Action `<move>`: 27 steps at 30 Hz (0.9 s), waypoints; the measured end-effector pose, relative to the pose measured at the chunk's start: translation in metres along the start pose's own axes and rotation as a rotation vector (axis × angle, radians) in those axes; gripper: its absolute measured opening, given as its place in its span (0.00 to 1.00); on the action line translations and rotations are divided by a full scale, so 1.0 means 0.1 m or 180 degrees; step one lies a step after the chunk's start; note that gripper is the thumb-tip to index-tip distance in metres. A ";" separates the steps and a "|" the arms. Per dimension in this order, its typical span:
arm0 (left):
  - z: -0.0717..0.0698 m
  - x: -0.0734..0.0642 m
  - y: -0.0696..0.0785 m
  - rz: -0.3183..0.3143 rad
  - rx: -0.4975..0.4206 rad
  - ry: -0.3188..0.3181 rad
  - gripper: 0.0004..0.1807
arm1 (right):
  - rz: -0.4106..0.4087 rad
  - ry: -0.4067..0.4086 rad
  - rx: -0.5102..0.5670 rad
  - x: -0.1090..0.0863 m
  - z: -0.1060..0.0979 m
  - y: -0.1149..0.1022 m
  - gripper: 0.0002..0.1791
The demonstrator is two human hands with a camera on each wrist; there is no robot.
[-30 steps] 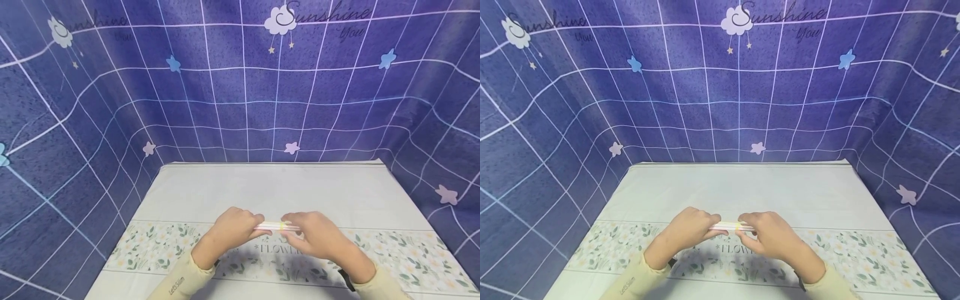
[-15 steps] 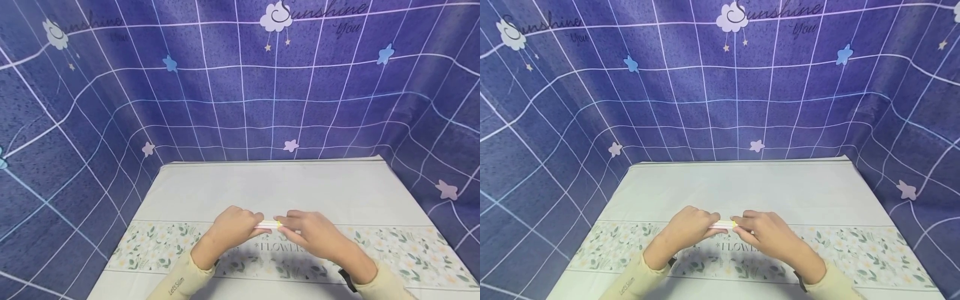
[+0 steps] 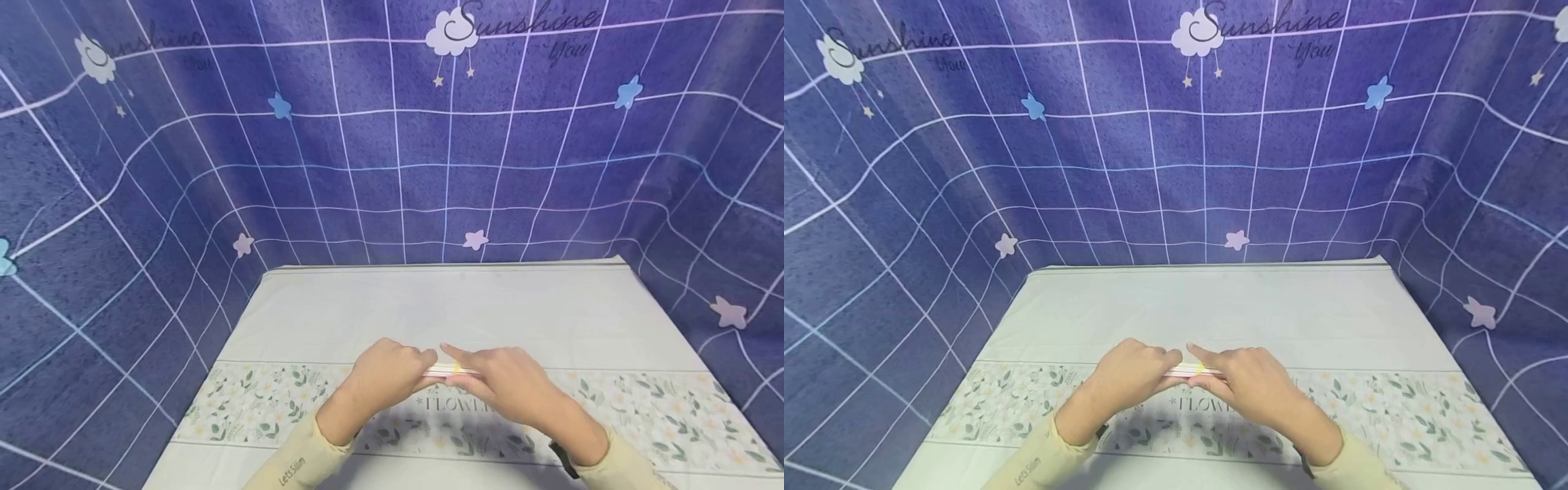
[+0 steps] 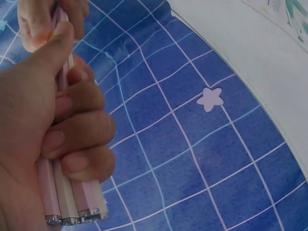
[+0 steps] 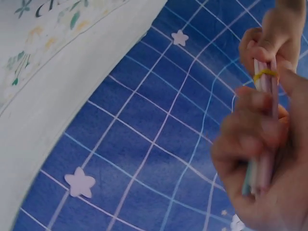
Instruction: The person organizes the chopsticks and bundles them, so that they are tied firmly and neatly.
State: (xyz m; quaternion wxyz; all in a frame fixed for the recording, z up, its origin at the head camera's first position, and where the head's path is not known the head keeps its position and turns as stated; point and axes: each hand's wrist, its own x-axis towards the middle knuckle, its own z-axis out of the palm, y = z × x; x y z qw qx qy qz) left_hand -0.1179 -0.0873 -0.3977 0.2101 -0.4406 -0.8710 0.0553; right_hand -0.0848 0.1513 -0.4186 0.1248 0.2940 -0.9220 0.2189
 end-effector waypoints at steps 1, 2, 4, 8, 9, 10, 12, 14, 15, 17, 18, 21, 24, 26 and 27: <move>0.00 0.01 0.00 0.0002 0.0096 0.0055 0.25 | 0.0131 -0.0135 0.0243 0.01 -0.02 0.01 0.24; 0.01 0.01 -0.01 0.0003 0.0199 0.0107 0.25 | 0.0270 -0.0269 0.0501 0.01 -0.04 0.03 0.22; 0.04 0.02 -0.02 0.0007 0.0390 0.0184 0.25 | 0.0491 -0.0500 0.1012 0.03 -0.09 0.06 0.16; 0.08 0.02 -0.03 0.0078 0.0592 0.0250 0.24 | 0.0551 -0.0829 0.1562 0.07 -0.15 0.12 0.08; 0.09 0.02 -0.03 0.0102 0.0624 0.0269 0.24 | 0.0524 -0.0902 0.1642 0.08 -0.16 0.13 0.07; 0.10 0.02 -0.03 0.0125 0.0645 0.0289 0.24 | 0.0506 -0.0968 0.1686 0.09 -0.17 0.13 0.08; 0.10 0.03 -0.03 0.0140 0.0653 0.0325 0.24 | 0.0492 -0.1070 0.1745 0.11 -0.19 0.13 0.09; 0.10 0.03 -0.03 0.0152 0.0670 0.0348 0.25 | 0.0462 -0.1113 0.1722 0.12 -0.19 0.12 0.13; 0.11 0.03 -0.03 0.0157 0.0673 0.0354 0.25 | 0.0464 -0.1118 0.1714 0.13 -0.18 0.12 0.14; 0.12 0.03 -0.03 0.0164 0.0664 0.0344 0.24 | 0.0493 -0.1082 0.1648 0.12 -0.15 0.10 0.16; 0.12 0.03 -0.02 0.0175 0.0673 0.0348 0.25 | 0.0529 -0.1031 0.1557 0.12 -0.14 0.08 0.17; 0.13 0.02 0.00 0.0179 0.0680 0.0350 0.26 | 0.0725 -0.0883 0.1283 0.09 -0.09 0.03 0.19; 0.14 0.02 0.01 0.0180 0.0689 0.0357 0.26 | 0.0877 -0.0749 0.0954 0.08 -0.07 -0.03 0.21; 0.14 0.02 0.01 0.0161 0.0698 0.0373 0.26 | 0.0891 -0.0725 0.0878 0.09 -0.06 -0.04 0.24; 0.14 0.02 0.00 0.0156 0.0718 0.0384 0.26 | 0.0877 -0.0723 0.0887 0.09 -0.06 -0.04 0.25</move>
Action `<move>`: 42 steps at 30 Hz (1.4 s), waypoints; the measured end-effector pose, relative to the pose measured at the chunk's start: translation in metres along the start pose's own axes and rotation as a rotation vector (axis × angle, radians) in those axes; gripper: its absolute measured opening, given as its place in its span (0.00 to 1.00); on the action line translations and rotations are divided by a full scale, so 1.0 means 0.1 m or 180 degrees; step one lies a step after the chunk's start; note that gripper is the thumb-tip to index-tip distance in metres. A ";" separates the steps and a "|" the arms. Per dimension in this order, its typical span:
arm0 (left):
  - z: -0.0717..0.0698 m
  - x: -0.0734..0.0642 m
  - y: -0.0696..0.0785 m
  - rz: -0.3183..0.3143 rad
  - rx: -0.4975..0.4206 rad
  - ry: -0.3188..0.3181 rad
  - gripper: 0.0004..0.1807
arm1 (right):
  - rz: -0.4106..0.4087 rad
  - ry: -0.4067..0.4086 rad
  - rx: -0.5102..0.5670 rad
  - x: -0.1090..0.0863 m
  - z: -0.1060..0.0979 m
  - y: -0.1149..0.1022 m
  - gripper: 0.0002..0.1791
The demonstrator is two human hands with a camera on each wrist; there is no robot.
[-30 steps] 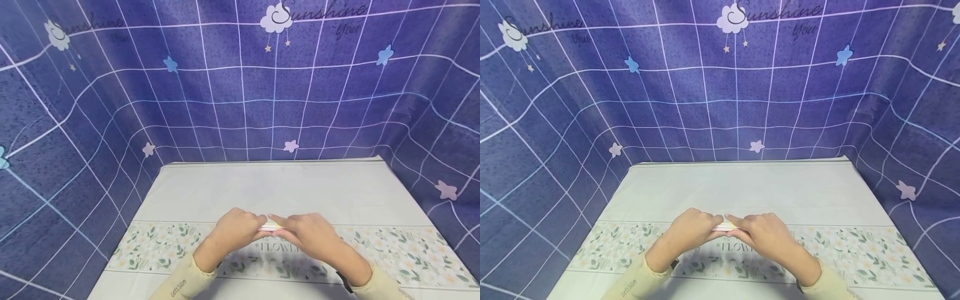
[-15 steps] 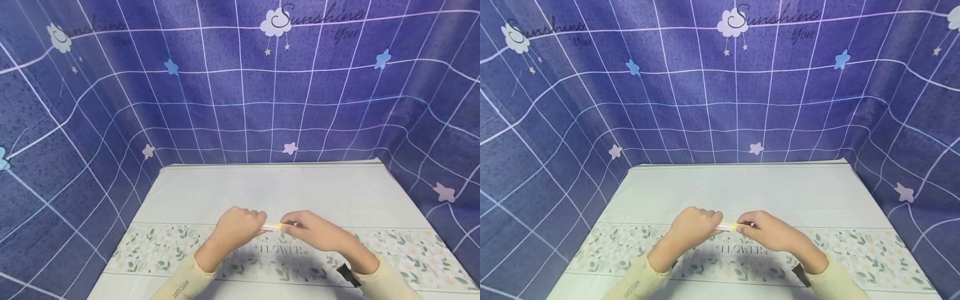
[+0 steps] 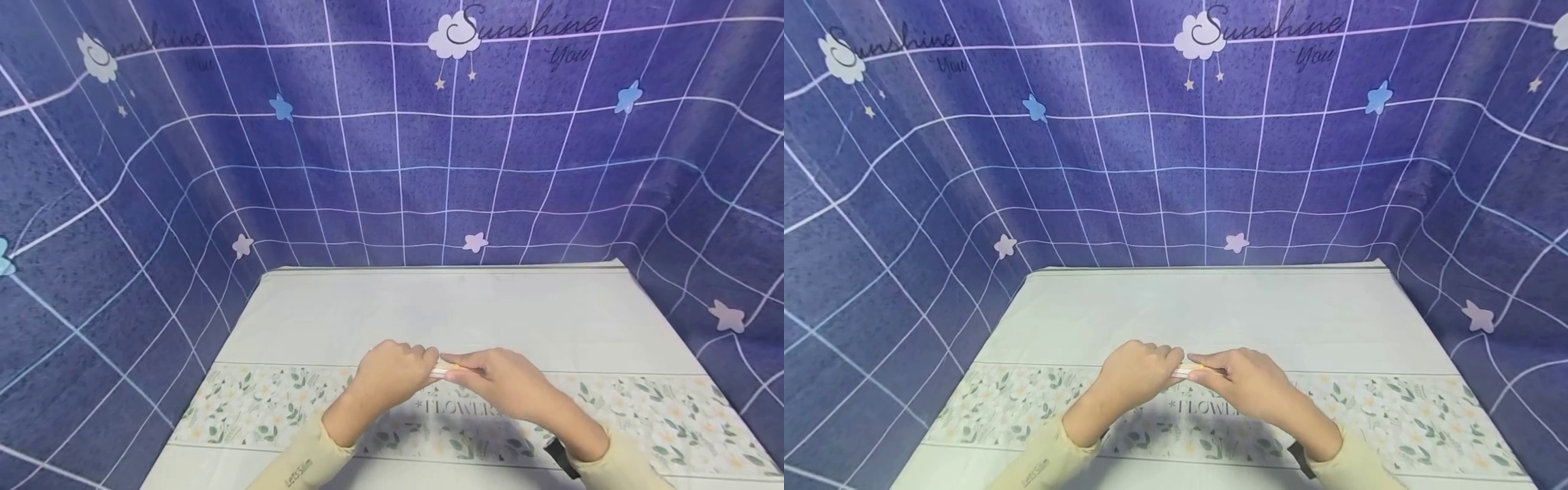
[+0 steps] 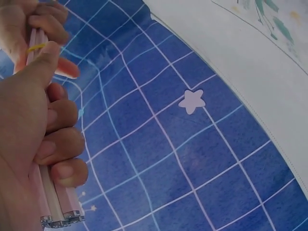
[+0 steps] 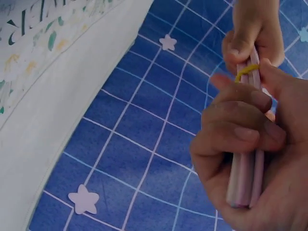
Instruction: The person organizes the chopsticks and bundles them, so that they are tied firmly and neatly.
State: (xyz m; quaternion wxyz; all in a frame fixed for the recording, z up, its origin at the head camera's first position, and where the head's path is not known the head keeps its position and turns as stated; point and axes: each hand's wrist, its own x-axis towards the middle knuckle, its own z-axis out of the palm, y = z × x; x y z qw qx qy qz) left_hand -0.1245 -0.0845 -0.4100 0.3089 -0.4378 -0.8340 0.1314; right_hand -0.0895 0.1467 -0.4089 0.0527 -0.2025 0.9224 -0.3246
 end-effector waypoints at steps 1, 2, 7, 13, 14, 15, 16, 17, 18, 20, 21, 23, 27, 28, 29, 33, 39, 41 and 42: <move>0.00 0.00 0.00 -0.0010 0.0015 0.0005 0.26 | -0.0014 -0.0014 0.0057 0.00 -0.01 0.01 0.25; -0.01 0.00 -0.01 -0.0019 0.0019 0.0012 0.25 | -0.0042 -0.0036 0.0158 0.01 -0.02 0.02 0.25; -0.03 0.00 -0.02 -0.0035 -0.0049 -0.0032 0.24 | -0.0178 -0.0301 0.0818 0.01 -0.10 0.08 0.11; -0.05 -0.01 -0.04 -0.0006 0.0075 -0.0064 0.25 | -0.0490 -0.0245 0.0811 0.03 -0.11 0.08 0.09; -0.06 -0.01 -0.05 -0.0009 0.0098 -0.0061 0.26 | -0.0542 -0.0194 0.0736 0.03 -0.10 0.07 0.10; -0.06 -0.01 -0.05 -0.0012 0.0099 -0.0050 0.26 | -0.0569 -0.0164 0.0680 0.02 -0.10 0.06 0.11; -0.06 -0.01 -0.05 -0.0010 0.0098 -0.0045 0.26 | -0.0594 -0.0130 0.0608 0.02 -0.09 0.05 0.12; -0.06 -0.01 -0.06 -0.0011 0.0087 -0.0042 0.26 | -0.0620 -0.0087 0.0523 0.01 -0.09 0.04 0.14; -0.06 -0.01 -0.06 -0.0016 0.0073 -0.0037 0.26 | -0.0639 -0.0041 0.0427 0.00 -0.08 0.03 0.15; -0.06 -0.01 -0.06 -0.0026 0.0061 -0.0032 0.26 | -0.0620 0.0050 0.0244 -0.01 -0.06 0.00 0.18; -0.06 -0.01 -0.06 -0.0020 0.0062 -0.0029 0.26 | -0.0611 0.0091 0.0163 -0.01 -0.05 -0.01 0.19; -0.06 -0.01 -0.06 -0.0004 0.0069 -0.0034 0.27 | -0.0615 0.0197 -0.0034 -0.03 -0.02 -0.02 0.20; -0.07 -0.01 -0.05 0.0021 0.0059 -0.0069 0.28 | -0.0659 0.0370 -0.0403 -0.05 0.04 -0.03 0.19; -0.07 -0.01 -0.04 0.0018 0.0025 -0.0083 0.28 | -0.0666 0.0396 -0.0478 -0.06 0.05 -0.04 0.19; -0.07 -0.01 -0.04 0.0021 -0.0009 -0.0100 0.27 | -0.0671 0.0406 -0.0534 -0.07 0.06 -0.05 0.19; -0.07 -0.02 -0.02 -0.0023 -0.0238 -0.0214 0.27 | -0.0645 0.0398 -0.0634 -0.09 0.06 -0.08 0.20; -0.11 -0.07 0.00 -0.0245 -0.0545 -0.0414 0.27 | -0.1025 0.0547 -0.0638 -0.11 0.07 -0.06 0.19; -0.13 -0.07 0.00 -0.0274 -0.0621 -0.0508 0.27 | -0.1270 0.0737 -0.0769 -0.10 0.09 -0.04 0.18; -0.14 -0.07 -0.01 -0.0262 -0.0667 -0.0555 0.26 | -0.1382 0.0857 -0.0873 -0.10 0.10 -0.03 0.17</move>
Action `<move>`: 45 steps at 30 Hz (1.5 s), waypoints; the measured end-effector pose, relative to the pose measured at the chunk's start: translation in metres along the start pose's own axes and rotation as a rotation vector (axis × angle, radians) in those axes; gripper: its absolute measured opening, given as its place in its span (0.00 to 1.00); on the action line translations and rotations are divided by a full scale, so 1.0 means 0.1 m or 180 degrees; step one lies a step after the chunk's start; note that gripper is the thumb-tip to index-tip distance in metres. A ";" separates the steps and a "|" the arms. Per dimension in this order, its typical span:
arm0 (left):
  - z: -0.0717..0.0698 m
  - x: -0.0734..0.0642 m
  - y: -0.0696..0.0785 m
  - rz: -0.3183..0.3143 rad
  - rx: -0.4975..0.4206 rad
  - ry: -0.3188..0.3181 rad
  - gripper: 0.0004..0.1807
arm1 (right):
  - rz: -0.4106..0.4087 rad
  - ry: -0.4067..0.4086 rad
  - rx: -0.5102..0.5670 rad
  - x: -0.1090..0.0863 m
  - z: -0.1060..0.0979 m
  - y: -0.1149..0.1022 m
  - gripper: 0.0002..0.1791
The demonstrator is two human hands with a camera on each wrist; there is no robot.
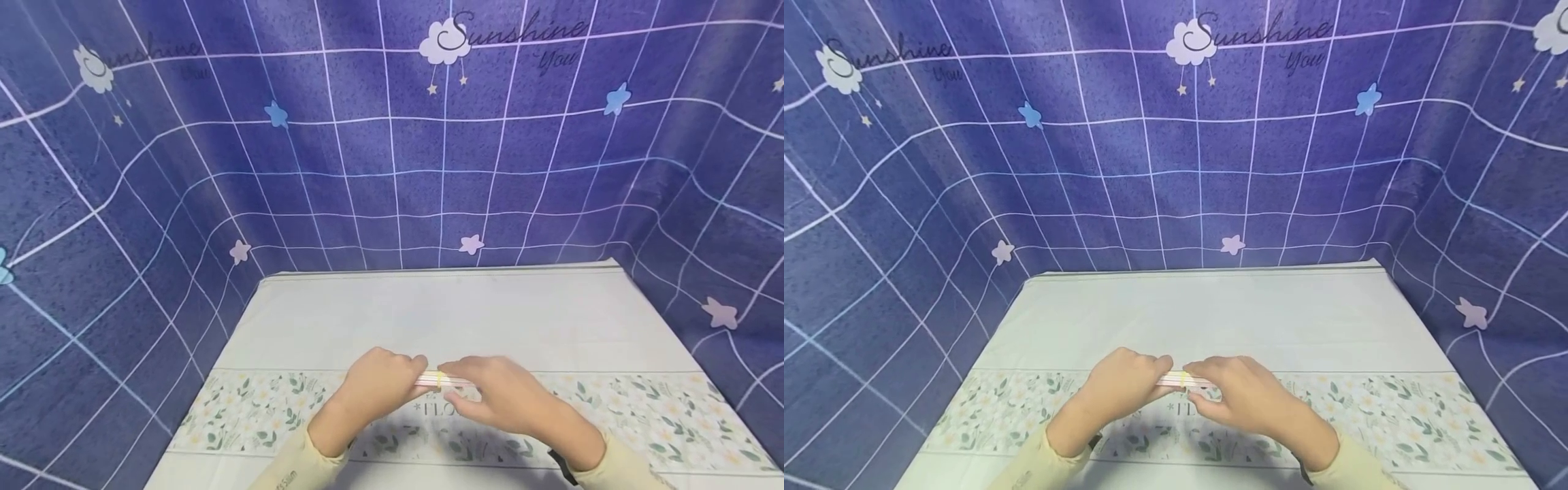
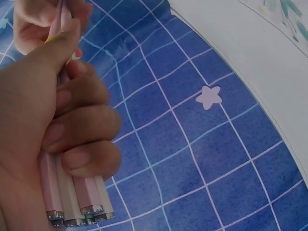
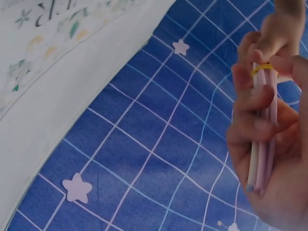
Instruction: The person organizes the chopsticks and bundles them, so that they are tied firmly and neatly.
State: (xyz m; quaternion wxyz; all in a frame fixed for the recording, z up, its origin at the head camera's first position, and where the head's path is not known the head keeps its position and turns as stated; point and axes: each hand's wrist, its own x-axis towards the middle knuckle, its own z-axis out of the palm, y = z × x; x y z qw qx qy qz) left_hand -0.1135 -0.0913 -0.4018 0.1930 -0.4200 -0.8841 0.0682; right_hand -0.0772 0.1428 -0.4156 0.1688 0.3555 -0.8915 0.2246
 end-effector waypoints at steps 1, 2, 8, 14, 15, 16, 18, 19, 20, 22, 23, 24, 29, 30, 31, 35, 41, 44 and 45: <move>-0.01 0.01 0.00 0.0021 -0.0042 -0.0047 0.25 | -0.0101 0.0115 -0.0133 0.00 0.02 0.01 0.17; -0.02 0.01 0.00 0.0045 -0.0080 -0.0083 0.24 | -0.0185 0.0223 -0.0275 0.00 0.03 0.02 0.16; -0.06 0.03 -0.05 0.0100 -0.0311 -0.0164 0.15 | -0.0250 0.0335 -0.0217 0.01 0.03 0.11 0.15; 0.00 -0.07 -0.16 0.0035 -0.0809 -0.0203 0.19 | 0.0072 -0.0218 0.1196 -0.05 -0.10 0.32 0.16; 0.01 -0.08 -0.18 0.0039 -0.0912 -0.0176 0.19 | 0.0113 -0.0247 0.1392 -0.06 -0.11 0.35 0.16; 0.02 -0.08 -0.19 0.0028 -0.1009 -0.0155 0.19 | 0.0148 -0.0256 0.1583 -0.07 -0.12 0.37 0.17; 0.04 -0.09 -0.21 -0.0007 -0.1158 -0.0095 0.21 | 0.0215 -0.0220 0.1802 -0.09 -0.12 0.40 0.16; 0.05 -0.09 -0.23 -0.0048 -0.1178 -0.0042 0.22 | 0.0275 -0.0188 0.1876 -0.10 -0.11 0.41 0.16; 0.06 -0.09 -0.25 -0.0111 -0.1191 0.0039 0.23 | 0.0372 -0.0159 0.1949 -0.11 -0.11 0.43 0.15; 0.09 -0.10 -0.28 -0.0271 -0.1346 0.0275 0.23 | 0.0579 -0.0074 0.2037 -0.14 -0.10 0.45 0.14; 0.12 -0.10 -0.29 -0.0357 -0.1502 0.0428 0.22 | 0.0702 -0.0033 0.2064 -0.15 -0.09 0.46 0.13; 0.14 -0.10 -0.30 -0.0424 -0.1701 0.0603 0.20 | 0.0800 0.0014 0.2104 -0.17 -0.09 0.48 0.12; 0.27 -0.02 -0.18 -0.0725 -0.3004 0.1545 0.15 | 0.0816 0.0314 0.2152 -0.18 -0.04 0.53 0.07; 0.28 0.01 -0.14 -0.0830 -0.3200 0.1663 0.17 | 0.0763 0.0396 0.2119 -0.17 -0.03 0.53 0.08; 0.29 0.03 -0.11 -0.0973 -0.3375 0.1748 0.19 | 0.0715 0.0487 0.2071 -0.17 -0.02 0.53 0.10; 0.27 0.10 -0.02 -0.1609 -0.3644 0.1797 0.25 | 0.0733 0.0716 0.1794 -0.17 -0.03 0.48 0.14; 0.23 0.12 -0.11 -0.1868 -0.3539 0.1548 0.25 | 0.0820 0.0522 0.1889 -0.16 -0.04 0.44 0.07; 0.23 0.08 -0.19 -0.1687 -0.3539 0.1111 0.20 | 0.0818 0.0294 0.2038 -0.17 0.01 0.48 0.09; 0.23 0.06 -0.22 -0.1583 -0.3505 0.0927 0.17 | 0.0828 0.0225 0.2069 -0.18 0.03 0.49 0.09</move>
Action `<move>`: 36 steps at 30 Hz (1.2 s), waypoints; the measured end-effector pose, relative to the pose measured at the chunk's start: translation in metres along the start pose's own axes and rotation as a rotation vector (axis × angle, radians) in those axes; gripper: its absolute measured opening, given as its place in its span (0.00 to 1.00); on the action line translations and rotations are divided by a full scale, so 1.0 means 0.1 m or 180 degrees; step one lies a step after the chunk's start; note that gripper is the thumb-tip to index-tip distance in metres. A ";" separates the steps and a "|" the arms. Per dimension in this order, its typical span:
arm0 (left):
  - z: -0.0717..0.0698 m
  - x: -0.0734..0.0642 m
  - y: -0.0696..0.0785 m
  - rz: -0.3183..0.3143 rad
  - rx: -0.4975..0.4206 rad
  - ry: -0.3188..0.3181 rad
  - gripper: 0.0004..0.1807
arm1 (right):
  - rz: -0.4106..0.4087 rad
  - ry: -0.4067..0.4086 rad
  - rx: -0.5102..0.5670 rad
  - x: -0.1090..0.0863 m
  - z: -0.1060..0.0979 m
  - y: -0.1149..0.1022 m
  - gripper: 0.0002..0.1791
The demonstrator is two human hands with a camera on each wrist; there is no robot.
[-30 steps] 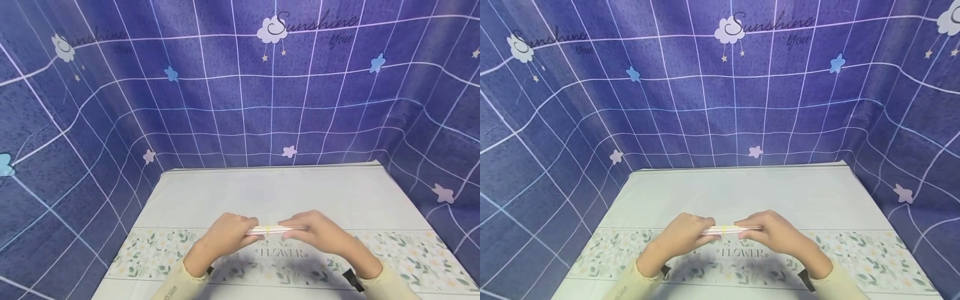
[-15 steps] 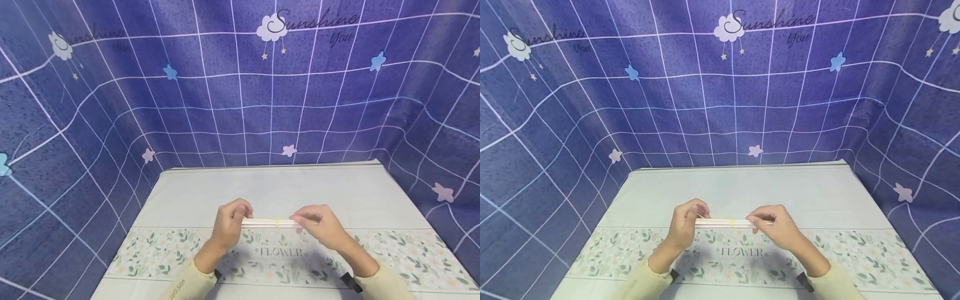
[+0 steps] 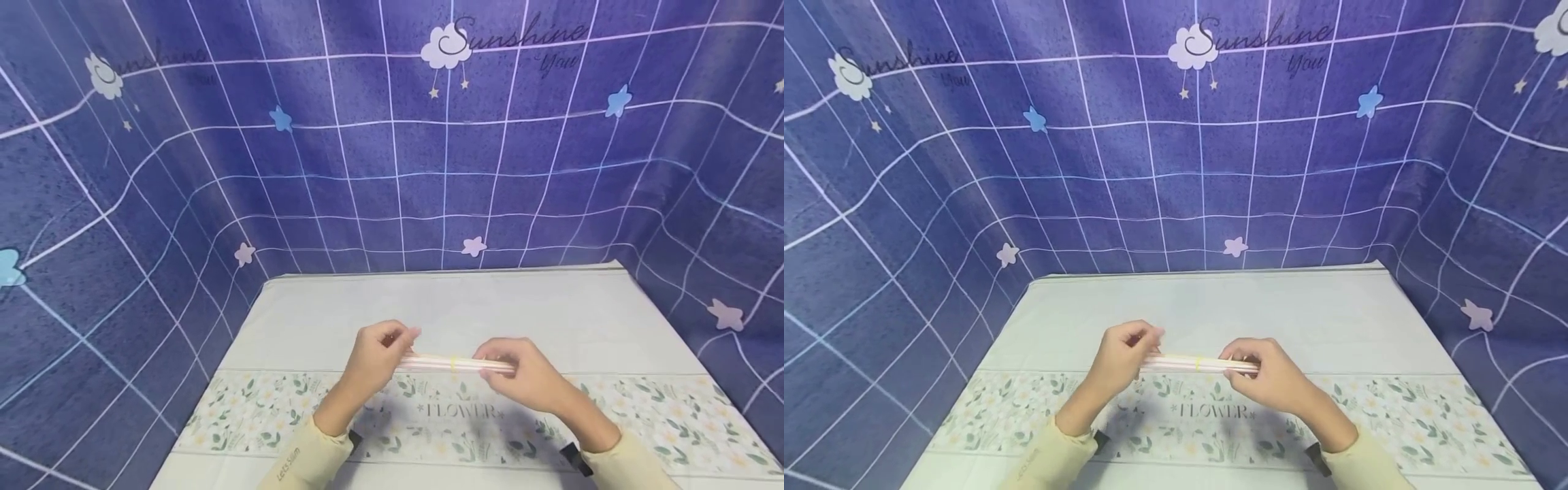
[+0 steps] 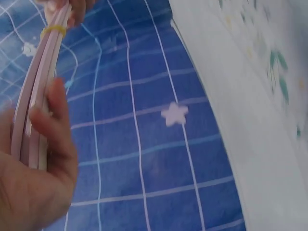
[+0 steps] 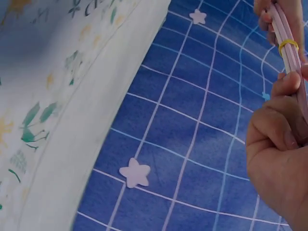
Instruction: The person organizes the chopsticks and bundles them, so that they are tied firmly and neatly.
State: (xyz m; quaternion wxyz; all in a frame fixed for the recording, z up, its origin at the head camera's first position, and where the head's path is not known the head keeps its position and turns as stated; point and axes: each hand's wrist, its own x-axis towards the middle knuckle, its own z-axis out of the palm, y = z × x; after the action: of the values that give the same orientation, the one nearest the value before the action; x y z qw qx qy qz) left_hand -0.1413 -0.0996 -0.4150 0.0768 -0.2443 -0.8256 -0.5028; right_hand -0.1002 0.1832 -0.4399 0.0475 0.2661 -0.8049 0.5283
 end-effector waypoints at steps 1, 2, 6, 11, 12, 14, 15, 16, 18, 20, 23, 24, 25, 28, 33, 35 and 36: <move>-0.03 -0.01 -0.01 0.0021 0.0074 -0.0191 0.15 | 0.0044 -0.0049 0.0013 0.00 0.01 0.02 0.09; -0.05 -0.02 -0.03 0.0054 0.0142 -0.0374 0.12 | 0.0085 -0.0082 -0.0012 0.00 0.01 0.05 0.09; -0.13 -0.03 -0.04 0.0358 0.0384 -0.0932 0.10 | 0.0113 -0.0150 -0.0204 -0.01 0.00 0.09 0.10; -0.21 0.00 -0.04 0.0687 0.0739 -0.1212 0.12 | -0.0182 -0.0113 -0.0773 0.02 -0.05 0.01 0.11; -0.23 0.00 -0.04 0.0718 0.0868 -0.1227 0.12 | -0.0252 -0.0110 -0.0882 0.04 -0.06 -0.01 0.11; -0.26 0.00 -0.06 0.0738 0.1157 -0.1241 0.12 | -0.0334 -0.0144 -0.1048 0.06 -0.05 -0.03 0.11; -0.27 -0.01 -0.07 0.0731 0.1304 -0.1249 0.11 | -0.0349 -0.0190 -0.1074 0.07 -0.05 -0.04 0.12; -0.28 -0.01 -0.09 0.0708 0.1438 -0.1256 0.12 | -0.0337 -0.0233 -0.1100 0.07 -0.04 -0.04 0.12; -0.27 -0.02 -0.14 0.0675 0.1646 -0.1274 0.13 | -0.0262 -0.0313 -0.1201 0.09 -0.02 -0.02 0.13; -0.25 -0.01 -0.19 0.0619 0.1809 -0.1285 0.14 | -0.0168 -0.0376 -0.1349 0.12 0.02 0.02 0.13; -0.18 0.01 -0.28 0.0475 0.2001 -0.1283 0.14 | 0.0091 -0.0483 -0.1588 0.20 0.09 0.10 0.12; -0.16 0.02 -0.32 0.0420 0.2058 -0.1293 0.14 | 0.0196 -0.0516 -0.1666 0.23 0.12 0.13 0.12; -0.13 0.03 -0.36 0.0341 0.2129 -0.1311 0.15 | 0.0299 -0.0558 -0.1716 0.27 0.14 0.16 0.11; -0.02 0.09 -0.54 0.0159 0.2264 -0.1401 0.12 | 0.0668 -0.0659 -0.1740 0.37 0.22 0.22 0.09; 0.13 0.14 -0.78 -0.0137 0.2417 -0.1451 0.06 | 0.0934 -0.0713 -0.1697 0.50 0.31 0.41 0.08; 0.15 0.15 -0.80 -0.0200 0.2473 -0.1421 0.05 | 0.0930 -0.0692 -0.1734 0.54 0.34 0.50 0.08; 0.16 0.15 -0.81 -0.0197 0.2494 -0.1407 0.05 | 0.0943 -0.0678 -0.1785 0.55 0.36 0.54 0.08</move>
State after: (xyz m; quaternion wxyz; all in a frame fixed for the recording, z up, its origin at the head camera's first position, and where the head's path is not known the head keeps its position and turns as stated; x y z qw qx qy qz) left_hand -0.1915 -0.1111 -0.4813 -0.0297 -0.2735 -0.9572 -0.0901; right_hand -0.1657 0.1473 -0.4802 -0.0427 0.1765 -0.9493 0.2566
